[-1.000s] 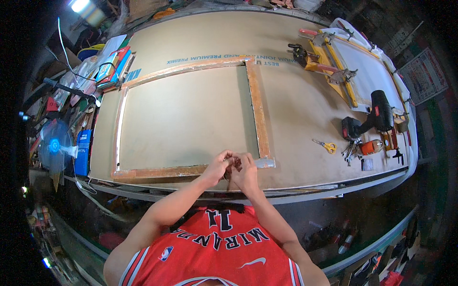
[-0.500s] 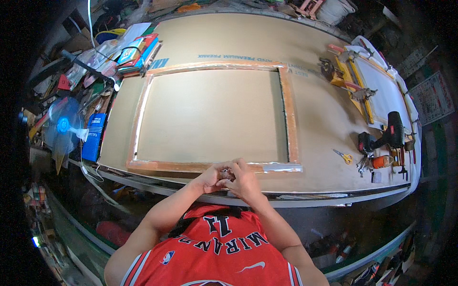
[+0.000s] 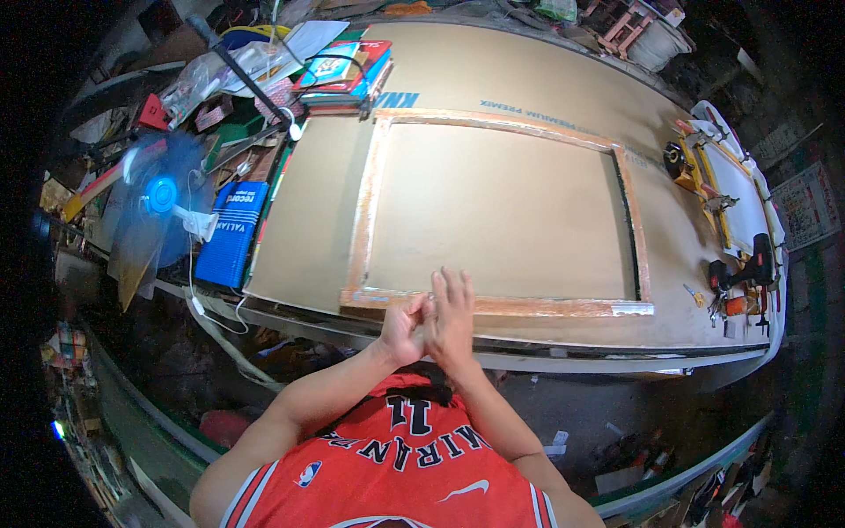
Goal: The person applies a liquid finish to a rectangular wooden frame on a workbench, using a small bottle to pour and hands to spread the liquid along the frame edges. The person repeatedly pours and rubs the finish into the wood, rotating the frame to cover different sides.
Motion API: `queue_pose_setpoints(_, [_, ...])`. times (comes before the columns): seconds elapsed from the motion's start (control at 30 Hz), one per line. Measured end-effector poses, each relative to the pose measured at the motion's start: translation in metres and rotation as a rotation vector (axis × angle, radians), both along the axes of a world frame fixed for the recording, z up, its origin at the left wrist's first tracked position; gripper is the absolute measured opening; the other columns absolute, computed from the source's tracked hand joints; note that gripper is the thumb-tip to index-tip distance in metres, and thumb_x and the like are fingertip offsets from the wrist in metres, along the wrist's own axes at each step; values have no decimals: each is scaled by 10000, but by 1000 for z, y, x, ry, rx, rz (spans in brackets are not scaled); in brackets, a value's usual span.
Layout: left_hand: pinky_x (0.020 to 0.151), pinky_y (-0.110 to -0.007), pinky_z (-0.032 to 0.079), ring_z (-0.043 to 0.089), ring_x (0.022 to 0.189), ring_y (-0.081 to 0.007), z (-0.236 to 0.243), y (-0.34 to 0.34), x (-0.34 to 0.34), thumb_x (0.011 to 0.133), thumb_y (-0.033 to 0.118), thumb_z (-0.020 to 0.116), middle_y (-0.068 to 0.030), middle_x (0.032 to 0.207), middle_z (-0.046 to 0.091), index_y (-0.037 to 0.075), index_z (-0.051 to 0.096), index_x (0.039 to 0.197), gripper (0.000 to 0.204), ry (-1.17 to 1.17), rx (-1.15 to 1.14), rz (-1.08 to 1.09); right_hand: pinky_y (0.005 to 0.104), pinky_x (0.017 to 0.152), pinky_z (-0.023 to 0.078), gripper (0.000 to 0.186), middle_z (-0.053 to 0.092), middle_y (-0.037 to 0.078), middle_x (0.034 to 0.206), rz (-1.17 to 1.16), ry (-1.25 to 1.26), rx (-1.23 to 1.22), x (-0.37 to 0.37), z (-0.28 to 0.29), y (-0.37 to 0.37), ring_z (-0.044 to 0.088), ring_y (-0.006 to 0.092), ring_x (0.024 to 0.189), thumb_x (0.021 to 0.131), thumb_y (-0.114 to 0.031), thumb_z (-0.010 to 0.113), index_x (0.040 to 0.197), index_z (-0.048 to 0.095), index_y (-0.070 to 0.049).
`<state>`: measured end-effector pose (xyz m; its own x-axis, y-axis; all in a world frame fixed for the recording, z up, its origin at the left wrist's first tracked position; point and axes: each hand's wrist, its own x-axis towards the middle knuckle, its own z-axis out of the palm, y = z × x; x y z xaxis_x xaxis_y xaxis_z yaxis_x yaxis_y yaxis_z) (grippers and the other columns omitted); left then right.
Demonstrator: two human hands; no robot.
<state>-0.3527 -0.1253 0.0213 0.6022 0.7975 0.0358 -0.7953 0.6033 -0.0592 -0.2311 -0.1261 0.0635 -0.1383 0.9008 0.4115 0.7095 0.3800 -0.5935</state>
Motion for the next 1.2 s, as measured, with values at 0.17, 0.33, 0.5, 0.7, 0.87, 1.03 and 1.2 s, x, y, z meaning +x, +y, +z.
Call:
queue_pose_setpoints(0.17, [1199, -393, 307, 414, 1435, -192, 44, -39, -48, 1123, 365, 361, -71, 1573, 434, 49, 332, 1583, 559, 499, 38, -54, 445, 858, 557, 263, 715, 251, 1020, -196, 274, -185, -38, -10, -4, 713, 373, 925, 1024, -147, 594, 1216, 675, 13])
queue_pose_setpoints(0.33, [887, -287, 529, 659, 1055, -139, 41, -54, -107, 1085, 197, 505, -78, 1329, 618, -1, 585, 1388, 371, 1187, 466, -124, 414, 655, 537, 291, 705, 227, 787, -338, 236, -449, -43, -13, -23, 709, 319, 712, 963, -295, 707, 1083, 725, -30])
queue_pose_setpoints(0.5, [787, -272, 513, 642, 843, -102, 50, -26, -173, 1066, 159, 536, -34, 998, 724, 10, 733, 1133, 256, 1381, 554, -41, 454, 815, 539, 382, 720, 261, 1018, 453, -194, -983, -52, 1, -67, 706, 395, 947, 886, -349, 721, 981, 704, 21])
queue_pose_setpoints(0.7, [788, -286, 524, 636, 820, -108, 55, -29, -196, 1041, 147, 565, -31, 976, 729, -8, 735, 1072, 232, 1399, 581, 51, 477, 986, 503, 663, 593, 291, 1308, 621, -181, -824, -155, -80, -96, 581, 433, 1231, 832, -149, 703, 1437, 481, 5])
queue_pose_setpoints(0.87, [810, -286, 529, 631, 843, -113, 56, -31, -201, 1001, 123, 646, -40, 982, 715, -18, 718, 1078, 176, 1490, 607, 17, 465, 944, 536, 730, 587, 284, 1360, 658, -71, -381, -233, -114, -109, 627, 429, 1188, 846, -254, 766, 1461, 460, -7])
queue_pose_setpoints(1.03, [878, -320, 541, 668, 915, -175, 27, -20, -185, 963, 127, 692, -92, 1068, 711, -23, 690, 1123, 219, 1719, 759, 29, 456, 960, 516, 385, 684, 252, 1179, 650, 135, -646, -180, -75, -105, 651, 407, 1113, 863, -143, 724, 1210, 653, 10])
queue_pose_setpoints(1.2, [1130, -463, 408, 541, 1293, -338, 19, -2, -130, 909, 118, 704, -204, 1336, 574, -24, 576, 1300, 436, 2265, 1563, 529, 443, 808, 567, 256, 732, 234, 1002, 162, 239, -678, -99, -56, -97, 716, 406, 930, 875, -126, 715, 1097, 727, 1])
